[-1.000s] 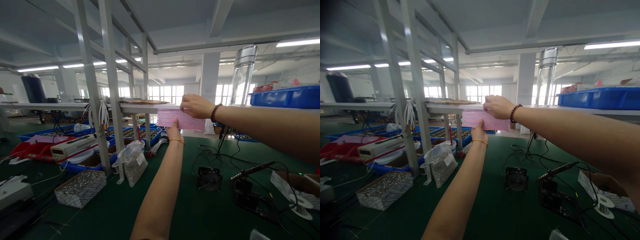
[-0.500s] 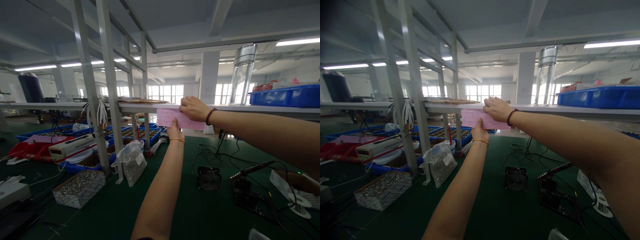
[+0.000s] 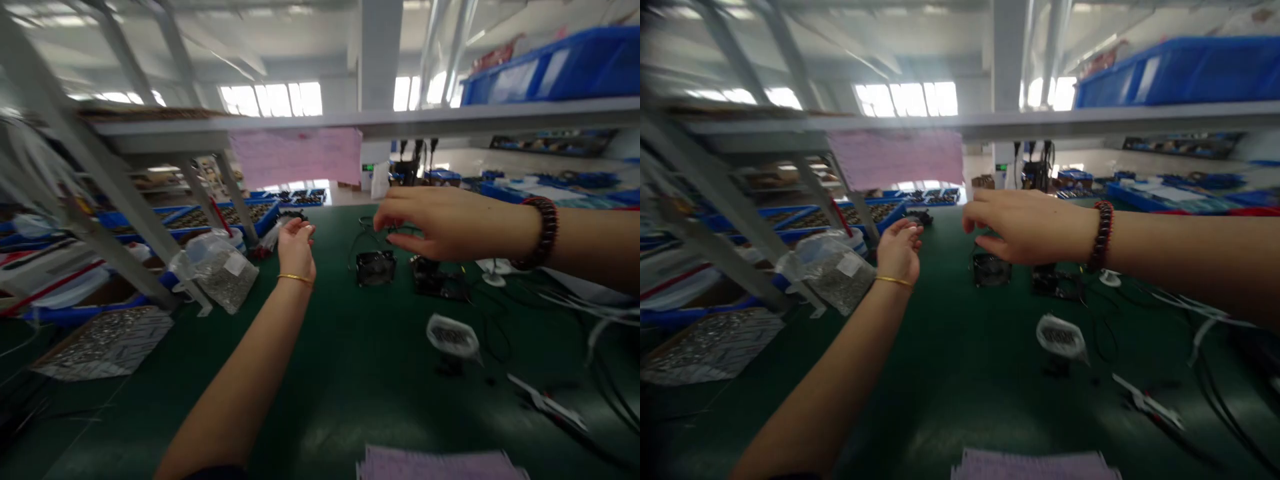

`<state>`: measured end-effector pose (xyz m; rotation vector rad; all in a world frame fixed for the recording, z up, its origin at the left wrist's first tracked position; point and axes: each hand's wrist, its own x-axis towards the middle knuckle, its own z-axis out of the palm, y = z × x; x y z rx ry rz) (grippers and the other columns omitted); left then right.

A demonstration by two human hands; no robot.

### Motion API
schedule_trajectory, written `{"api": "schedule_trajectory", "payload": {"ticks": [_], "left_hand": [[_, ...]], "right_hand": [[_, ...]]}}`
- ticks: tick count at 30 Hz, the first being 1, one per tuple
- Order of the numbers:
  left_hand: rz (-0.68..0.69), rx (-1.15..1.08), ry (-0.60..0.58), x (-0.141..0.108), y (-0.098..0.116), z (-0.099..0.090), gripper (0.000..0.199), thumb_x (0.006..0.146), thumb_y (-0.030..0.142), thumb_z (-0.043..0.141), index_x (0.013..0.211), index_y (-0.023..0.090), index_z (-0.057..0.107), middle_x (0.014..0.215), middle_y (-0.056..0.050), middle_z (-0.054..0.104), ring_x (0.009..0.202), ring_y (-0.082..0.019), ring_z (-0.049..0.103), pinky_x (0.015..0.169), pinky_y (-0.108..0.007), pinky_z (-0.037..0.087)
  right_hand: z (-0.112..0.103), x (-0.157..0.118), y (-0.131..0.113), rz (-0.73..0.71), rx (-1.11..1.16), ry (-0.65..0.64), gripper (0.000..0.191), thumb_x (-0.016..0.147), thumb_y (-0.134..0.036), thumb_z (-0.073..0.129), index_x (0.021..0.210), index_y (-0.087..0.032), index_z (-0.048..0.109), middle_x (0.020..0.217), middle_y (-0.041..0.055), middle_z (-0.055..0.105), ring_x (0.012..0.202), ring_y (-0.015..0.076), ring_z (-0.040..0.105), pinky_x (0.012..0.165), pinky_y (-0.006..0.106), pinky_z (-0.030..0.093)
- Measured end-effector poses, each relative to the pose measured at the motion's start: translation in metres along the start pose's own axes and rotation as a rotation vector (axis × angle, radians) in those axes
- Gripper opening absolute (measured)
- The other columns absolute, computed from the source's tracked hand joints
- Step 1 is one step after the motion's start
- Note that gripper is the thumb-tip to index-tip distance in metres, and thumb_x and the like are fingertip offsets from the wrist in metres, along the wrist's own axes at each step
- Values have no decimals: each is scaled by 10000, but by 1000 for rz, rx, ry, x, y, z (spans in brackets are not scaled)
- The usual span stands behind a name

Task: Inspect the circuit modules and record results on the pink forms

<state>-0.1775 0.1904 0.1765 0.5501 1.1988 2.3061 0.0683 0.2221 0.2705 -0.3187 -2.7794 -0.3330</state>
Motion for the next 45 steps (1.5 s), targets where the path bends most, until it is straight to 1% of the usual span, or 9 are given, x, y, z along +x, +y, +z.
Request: {"api": "schedule_trajectory", "payload": {"ticks": [2,5,8,11,17,21,25,32,45], "left_hand": [[-47,163,-184,-40,-7,-28,287,715,49,702,944,204,624,874,18,672,836,-129,667,862,-252,499],[139,887,-871,-103,-8,-71,200,841,315,676,1032,262,655,1023,-34,705,983,-238,668,950,-392,514],[146,1386,-1329,-159,-13,-105,296,828,365,718,1106,277,667,1183,-95,709,1081,-336,667,983,-491,488],[103,1768,-1506,-195,-25,-122,477,791,319,785,1231,218,630,1345,-171,646,1181,-402,637,1000,-535,463],[61,1967,-1510,-204,-41,-127,452,836,280,761,1242,170,594,1221,-176,683,1135,-381,652,933,-485,469],[59,1874,-1553,-200,-41,-134,155,855,264,726,947,208,614,1021,-107,692,1008,-340,645,886,-451,472],[70,1699,-1408,-199,-43,-156,258,823,281,726,1033,199,600,1088,-108,650,1036,-322,629,939,-468,505],[29,1524,-1253,-201,-46,-190,520,812,304,731,1290,219,544,1255,-119,617,1169,-317,612,1046,-512,499],[-39,1506,-1247,-211,-39,-182,388,811,183,722,1178,242,611,1192,-78,603,1147,-288,577,1068,-483,460]], "right_hand": [[17,-63,-15,125,173,-274,262,938,-410,610,1153,-267,656,1167,74,674,859,238,655,711,365,461],[49,-150,-46,289,352,-559,348,878,-440,702,1185,-282,658,1213,80,687,887,272,697,689,382,501],[81,-217,-80,432,468,-647,388,870,-405,705,1222,-254,645,1228,105,677,985,311,704,797,434,552],[109,-257,-108,573,542,-596,463,892,-395,673,1314,-222,599,1264,141,644,1126,330,669,954,477,543],[140,-280,-139,796,643,-490,634,864,-325,691,1438,-153,485,1311,180,602,1174,327,638,1015,469,512],[145,-278,-144,792,660,-489,293,888,-261,640,1171,-191,613,1112,117,679,1014,293,659,909,439,506],[149,-280,-141,812,733,-391,16,884,-244,598,895,-232,600,961,65,684,863,240,643,763,365,479],[160,-289,-133,1025,967,-226,187,884,-360,542,1028,-247,584,750,2,715,705,222,655,673,354,481],[163,-325,-113,1236,926,126,310,839,-405,562,1103,-251,615,904,94,726,753,275,691,731,463,600]]}}
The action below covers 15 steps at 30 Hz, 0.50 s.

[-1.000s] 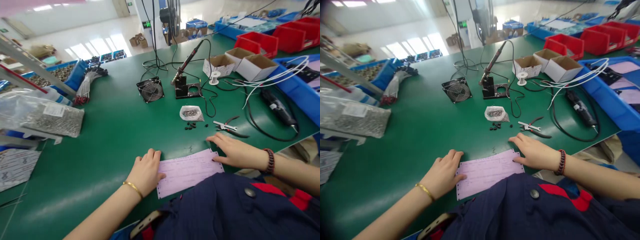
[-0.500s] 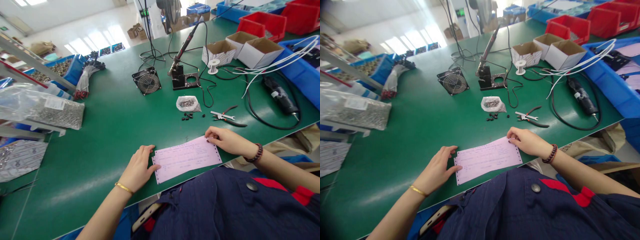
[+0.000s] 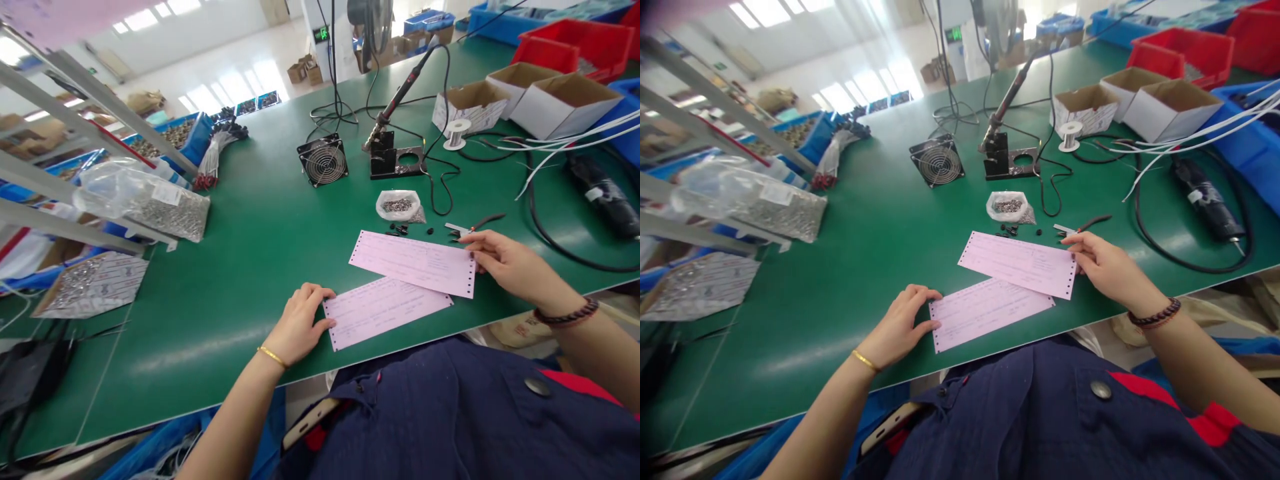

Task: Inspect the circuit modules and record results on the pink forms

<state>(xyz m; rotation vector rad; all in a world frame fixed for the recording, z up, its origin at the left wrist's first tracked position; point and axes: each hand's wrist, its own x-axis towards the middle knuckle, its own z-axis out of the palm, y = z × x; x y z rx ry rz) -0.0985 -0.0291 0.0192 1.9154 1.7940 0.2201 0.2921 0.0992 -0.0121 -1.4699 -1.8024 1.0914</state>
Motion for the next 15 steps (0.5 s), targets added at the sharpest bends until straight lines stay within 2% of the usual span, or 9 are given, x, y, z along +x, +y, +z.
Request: {"api": "schedule_trajectory", "payload": {"ticks": [5,10,13,15], "left_hand": [[0,109,-17,8,15,1,127,851,201,697,933,215,601,1112,-80,612,1039,-281,587,947,-438,484],[-22,268,-134,9,28,-2,39,917,174,595,924,209,577,1052,-86,629,901,-262,603,837,-400,463],[1,245,-201,8,32,-4,83,918,145,568,972,208,567,1023,-71,649,875,-251,619,797,-372,450],[26,196,-208,9,31,-5,228,879,115,603,1087,197,561,1015,-62,667,943,-260,630,843,-368,449]], "right_hand": [[-12,-1,3,-38,9,101,276,872,-368,558,1107,-245,638,984,95,719,824,253,695,739,414,602],[-17,1,-7,-168,-86,134,278,907,-308,545,1144,-214,656,923,77,719,787,220,691,696,344,579],[-15,10,-21,-272,-194,121,275,928,-258,524,1161,-210,663,940,71,736,781,200,689,680,306,556],[-10,18,-32,-338,-259,77,277,944,-238,503,1169,-209,662,940,66,742,767,189,684,680,296,545]]}}
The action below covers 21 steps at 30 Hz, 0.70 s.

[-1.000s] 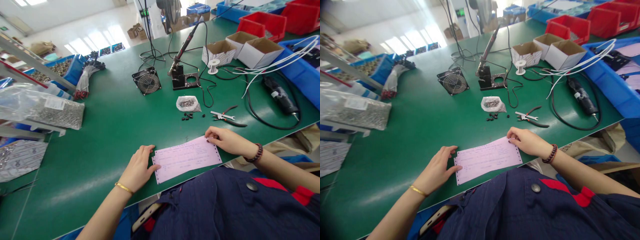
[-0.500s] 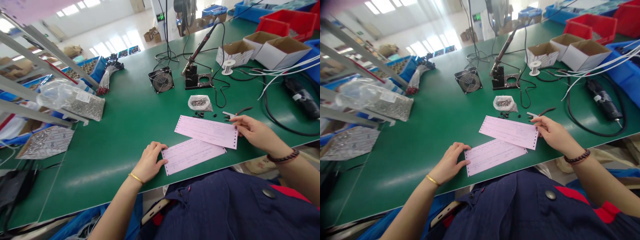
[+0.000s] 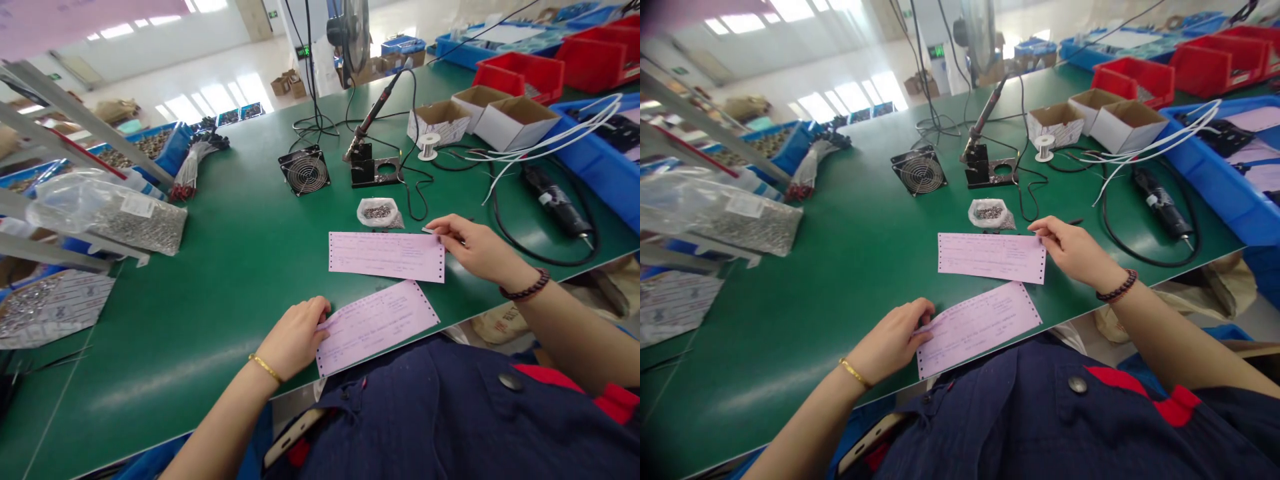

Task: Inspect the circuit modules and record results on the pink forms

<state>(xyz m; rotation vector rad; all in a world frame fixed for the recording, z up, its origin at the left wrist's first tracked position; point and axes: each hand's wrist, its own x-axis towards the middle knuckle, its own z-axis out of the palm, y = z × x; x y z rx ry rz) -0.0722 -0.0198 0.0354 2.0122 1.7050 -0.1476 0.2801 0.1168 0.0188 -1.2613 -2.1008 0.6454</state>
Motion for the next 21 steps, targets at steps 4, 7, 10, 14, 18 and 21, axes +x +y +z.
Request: {"api": "schedule_trajectory", "payload": {"ticks": [4,7,10,14,18,21], "left_hand": [[13,-34,1,1,-7,0,380,843,119,654,1203,168,544,966,-59,679,947,-270,623,872,-377,439],[0,-52,14,1,-12,2,195,855,163,665,1037,188,601,887,-46,671,881,-266,610,804,-369,424],[-39,-59,69,-2,-15,7,43,924,215,591,897,200,621,893,-63,675,894,-271,597,806,-382,415],[-40,-95,186,-11,-20,14,164,960,270,537,902,207,678,928,-79,672,907,-272,585,831,-403,429],[-41,-143,346,-17,-26,21,155,910,292,571,892,216,706,952,-86,667,902,-279,584,843,-440,452],[-116,-254,528,-12,-29,27,141,839,317,620,856,215,716,1060,-117,657,967,-307,590,921,-505,466]], "right_hand": [[18,18,-14,-122,-95,-145,301,960,-175,468,1189,-202,662,966,64,754,830,198,705,763,314,552],[38,25,-17,-180,-185,-236,339,964,-139,465,1219,-212,675,1063,73,768,932,219,724,833,341,562],[54,30,-16,-219,-220,-266,371,958,-111,472,1238,-221,690,1157,81,762,1041,240,718,912,376,566],[61,37,-13,-262,-239,-236,447,916,-37,450,1245,-206,702,1196,109,744,1125,272,688,1005,449,539],[64,41,-12,-311,-208,-204,466,914,-20,436,1251,-206,698,1195,108,737,1122,264,687,1010,450,545],[72,41,-14,-341,-143,-187,429,932,-41,442,1232,-210,697,1201,95,736,1112,247,695,1001,433,560]]}}
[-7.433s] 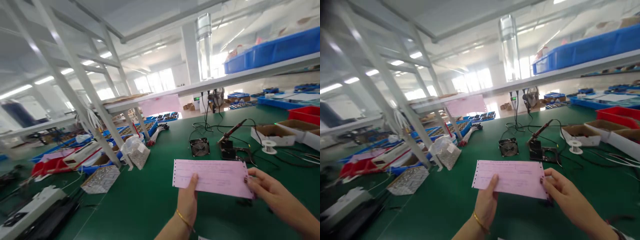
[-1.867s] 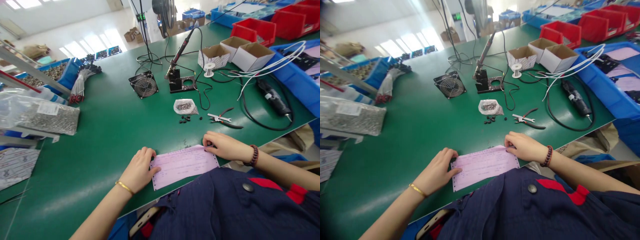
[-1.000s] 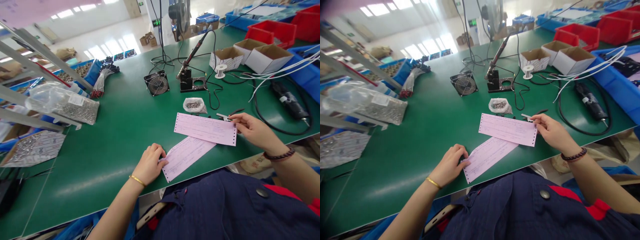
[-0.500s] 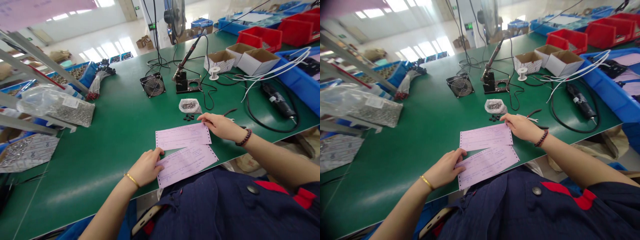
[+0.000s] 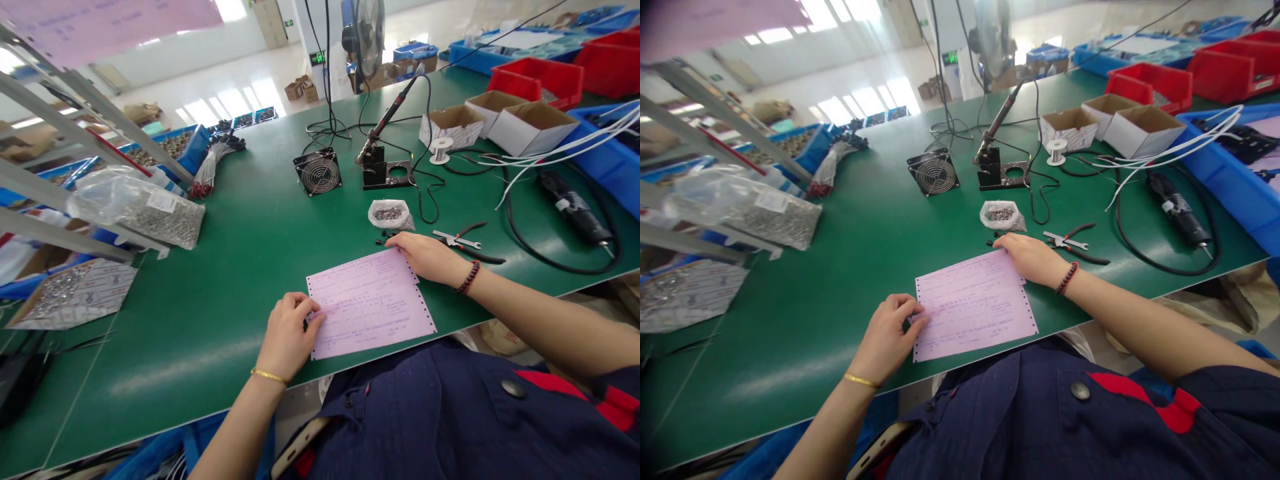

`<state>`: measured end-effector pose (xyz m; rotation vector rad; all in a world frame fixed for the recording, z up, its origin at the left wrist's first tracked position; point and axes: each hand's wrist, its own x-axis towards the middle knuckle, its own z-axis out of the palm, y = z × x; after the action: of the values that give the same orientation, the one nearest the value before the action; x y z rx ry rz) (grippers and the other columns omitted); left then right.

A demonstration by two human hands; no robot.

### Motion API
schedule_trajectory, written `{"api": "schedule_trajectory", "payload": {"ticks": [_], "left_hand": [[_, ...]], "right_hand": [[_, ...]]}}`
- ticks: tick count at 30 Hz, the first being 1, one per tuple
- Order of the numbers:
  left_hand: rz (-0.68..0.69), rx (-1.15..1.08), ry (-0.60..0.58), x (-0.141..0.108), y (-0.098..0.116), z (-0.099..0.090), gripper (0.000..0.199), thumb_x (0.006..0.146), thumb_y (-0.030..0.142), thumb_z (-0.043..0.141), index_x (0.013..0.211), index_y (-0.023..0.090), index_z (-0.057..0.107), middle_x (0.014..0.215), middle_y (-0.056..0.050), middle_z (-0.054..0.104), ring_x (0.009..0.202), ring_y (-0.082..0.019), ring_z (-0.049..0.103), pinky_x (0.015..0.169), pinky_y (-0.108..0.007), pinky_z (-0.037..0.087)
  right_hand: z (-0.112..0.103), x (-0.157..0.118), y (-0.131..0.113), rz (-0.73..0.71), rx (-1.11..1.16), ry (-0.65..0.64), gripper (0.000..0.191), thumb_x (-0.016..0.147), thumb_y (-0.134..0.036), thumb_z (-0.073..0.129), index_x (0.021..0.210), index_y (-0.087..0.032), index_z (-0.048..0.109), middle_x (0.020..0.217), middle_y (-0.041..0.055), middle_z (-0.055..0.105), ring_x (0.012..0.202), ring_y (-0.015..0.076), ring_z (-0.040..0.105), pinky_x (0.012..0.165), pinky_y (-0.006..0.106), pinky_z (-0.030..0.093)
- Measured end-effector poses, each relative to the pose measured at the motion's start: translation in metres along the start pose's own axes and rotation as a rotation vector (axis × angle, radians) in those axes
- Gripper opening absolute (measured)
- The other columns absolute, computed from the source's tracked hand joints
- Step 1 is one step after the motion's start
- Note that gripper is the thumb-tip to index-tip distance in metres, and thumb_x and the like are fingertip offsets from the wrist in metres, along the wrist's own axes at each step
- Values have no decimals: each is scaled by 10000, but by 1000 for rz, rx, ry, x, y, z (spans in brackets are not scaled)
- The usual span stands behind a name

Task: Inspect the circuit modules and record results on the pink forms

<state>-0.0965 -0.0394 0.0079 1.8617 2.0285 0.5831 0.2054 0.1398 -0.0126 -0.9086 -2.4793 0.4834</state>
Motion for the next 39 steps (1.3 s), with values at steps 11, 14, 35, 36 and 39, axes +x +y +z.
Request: {"api": "schedule_trajectory", "payload": {"ticks": [11,14,35,36,39], "left_hand": [[-148,-295,178,17,-18,7,270,830,481,630,851,222,707,1302,-134,665,1292,-325,576,1031,-467,490],[-160,-357,134,18,-20,5,287,814,503,656,815,219,693,1049,-84,741,998,-269,677,868,-388,542],[-64,-343,141,14,-17,9,297,822,483,634,718,211,574,742,1,631,706,-181,562,678,-287,472],[-65,-341,148,14,-17,9,299,823,485,632,718,212,571,746,0,636,710,-182,565,683,-288,473],[-69,-335,170,13,-16,9,291,820,482,634,726,213,576,771,-5,655,733,-187,577,713,-297,475]], "right_hand": [[14,2,-4,-7,211,208,317,952,-119,447,1180,-196,653,1143,105,739,1044,251,704,949,434,580],[16,3,1,3,253,222,304,945,-126,457,1171,-199,648,1146,98,740,1043,242,703,953,418,573],[22,14,10,52,433,91,363,935,-173,466,1277,-166,585,1006,62,694,787,171,638,747,320,542],[22,14,9,55,442,82,359,946,-201,473,1289,-161,573,997,59,687,770,167,630,722,313,537],[20,10,6,51,455,41,392,959,-301,526,1320,-151,547,888,25,646,717,161,601,671,298,515]]}}
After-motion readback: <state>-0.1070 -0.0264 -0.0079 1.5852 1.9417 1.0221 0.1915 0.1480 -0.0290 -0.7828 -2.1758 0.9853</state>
